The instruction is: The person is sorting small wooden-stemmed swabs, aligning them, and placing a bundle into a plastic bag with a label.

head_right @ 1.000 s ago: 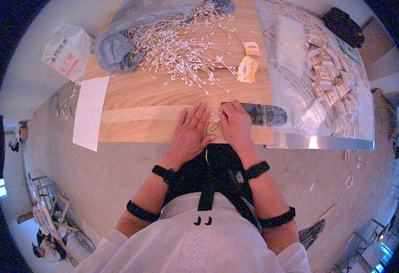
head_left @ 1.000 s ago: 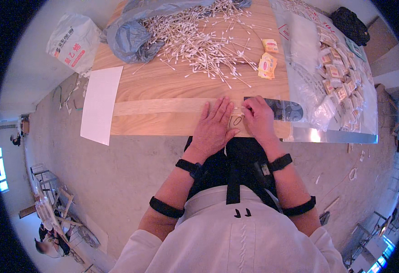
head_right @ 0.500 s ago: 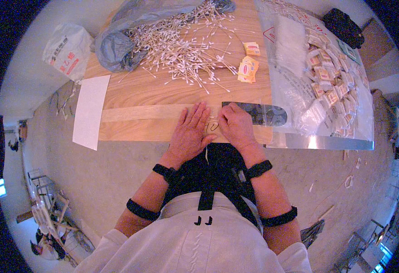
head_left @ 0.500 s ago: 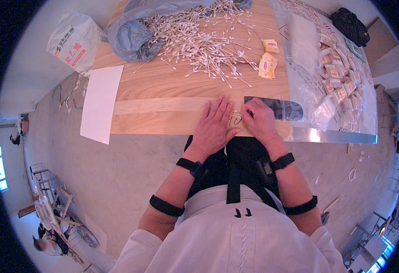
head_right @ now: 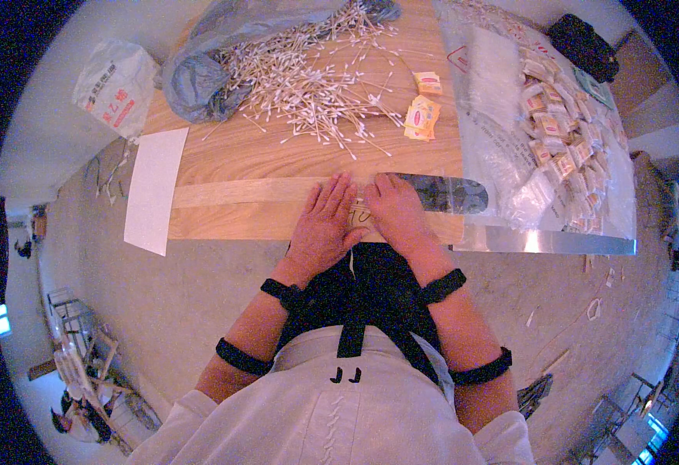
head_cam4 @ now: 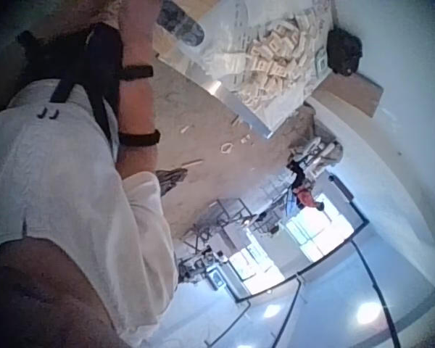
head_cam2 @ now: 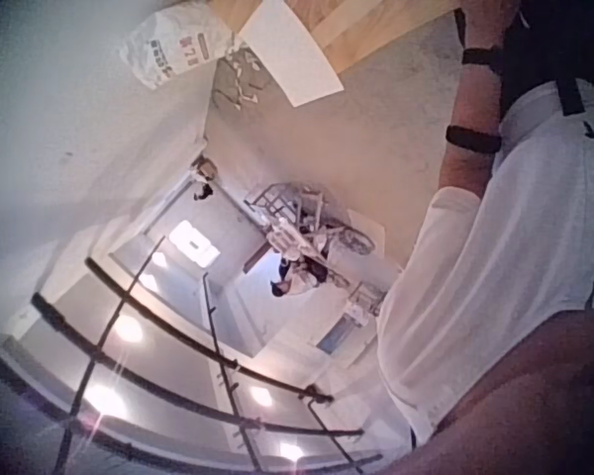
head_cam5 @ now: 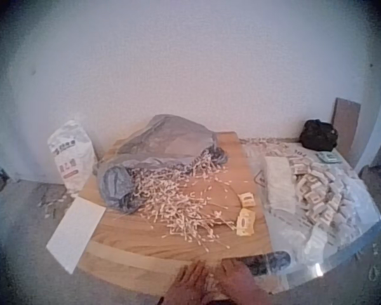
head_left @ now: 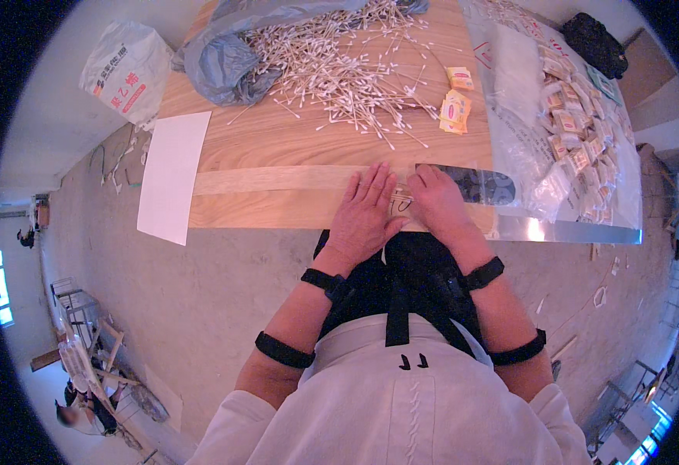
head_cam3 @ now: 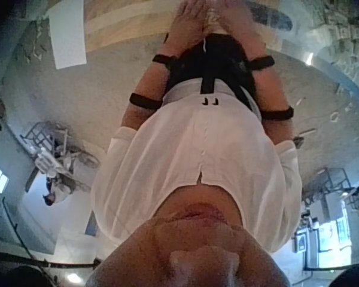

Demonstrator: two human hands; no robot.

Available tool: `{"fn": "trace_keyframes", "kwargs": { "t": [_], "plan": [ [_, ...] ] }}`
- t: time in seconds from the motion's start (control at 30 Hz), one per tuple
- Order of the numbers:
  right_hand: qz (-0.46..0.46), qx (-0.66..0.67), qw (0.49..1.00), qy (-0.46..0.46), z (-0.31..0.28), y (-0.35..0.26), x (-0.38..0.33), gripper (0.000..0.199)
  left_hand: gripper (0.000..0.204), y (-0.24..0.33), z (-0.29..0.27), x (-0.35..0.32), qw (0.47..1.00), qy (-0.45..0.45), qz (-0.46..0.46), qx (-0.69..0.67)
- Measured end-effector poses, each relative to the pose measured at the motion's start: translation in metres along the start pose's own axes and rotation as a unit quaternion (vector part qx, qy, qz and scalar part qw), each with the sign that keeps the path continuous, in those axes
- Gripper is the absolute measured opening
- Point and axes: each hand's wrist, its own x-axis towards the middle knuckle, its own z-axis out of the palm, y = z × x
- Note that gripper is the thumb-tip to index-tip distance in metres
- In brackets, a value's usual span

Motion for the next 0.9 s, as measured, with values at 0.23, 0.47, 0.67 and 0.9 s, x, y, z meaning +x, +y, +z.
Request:
{"fn": "trace_keyframes", "kwargs": {
  "t": [0.23, 0.47, 0.67, 0.9],
  "plan": [
    [0.187, 0.251, 0.945, 0.099, -0.007, -0.012, -0.012, 0.020, 0.065, -0.005, 0.004, -0.002, 0.984, 0.041, -0.088, -0.150],
    [0.316, 0.409, 0.818, 0.251, 0.030, -0.034, -0.013, 0.030, 0.065, 0.006, 0.017, 0.014, 0.906, 0.178, -0.146, -0.356],
    [0.343, 0.485, 0.760, 0.265, 0.039, -0.030, -0.001, 0.025, 0.069, 0.006, 0.018, 0.019, 0.910, 0.179, -0.124, -0.353],
    [0.234, 0.369, 0.886, 0.154, 0.007, -0.010, -0.024, 0.020, 0.070, 0.004, -0.005, -0.004, 0.998, 0.012, -0.060, -0.012]
  ]
}}
